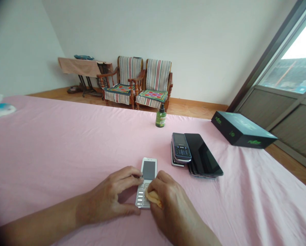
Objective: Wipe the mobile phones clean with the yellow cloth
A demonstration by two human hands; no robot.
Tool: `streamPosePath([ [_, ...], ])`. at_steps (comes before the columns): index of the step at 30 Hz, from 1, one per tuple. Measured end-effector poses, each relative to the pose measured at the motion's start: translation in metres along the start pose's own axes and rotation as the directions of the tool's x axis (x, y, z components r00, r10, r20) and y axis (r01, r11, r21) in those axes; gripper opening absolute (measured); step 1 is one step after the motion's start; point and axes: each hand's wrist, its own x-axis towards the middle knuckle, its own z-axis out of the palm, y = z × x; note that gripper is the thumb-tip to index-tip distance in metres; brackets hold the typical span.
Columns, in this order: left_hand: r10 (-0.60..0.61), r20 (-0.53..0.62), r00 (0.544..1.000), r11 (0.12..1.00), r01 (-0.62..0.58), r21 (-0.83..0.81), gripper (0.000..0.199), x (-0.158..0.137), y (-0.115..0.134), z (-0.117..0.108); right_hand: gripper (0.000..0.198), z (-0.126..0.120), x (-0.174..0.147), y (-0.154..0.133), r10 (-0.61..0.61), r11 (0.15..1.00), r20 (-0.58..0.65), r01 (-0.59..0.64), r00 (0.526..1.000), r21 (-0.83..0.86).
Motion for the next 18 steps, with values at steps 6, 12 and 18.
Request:
streamPosePath([
  [6, -0.002, -0.014, 1.0, 1.0, 0.002, 0.011, 0.05, -0.001, -0.002, 0.002, 0.014, -0.004, 0.005, 0.012, -0.023, 0.998, -0.145, 0.015, 0.989, -0.054],
  [12, -0.002, 0.001, 1.0, 1.0, 0.002, 0.002, 0.05, 0.0, 0.001, 0.0, 0.019, 0.0, 0.006, 0.006, -0.026, 0.999, -0.073, 0.028, 0.997, 0.031],
  [18, -0.005, 0.005, 1.0, 1.0, 0.005, -0.016, 0.047, 0.001, 0.002, -0.001, 0.028, 0.002, 0.004, 0.0, -0.051, 0.992, -0.017, 0.052, 0.999, 0.118],
])
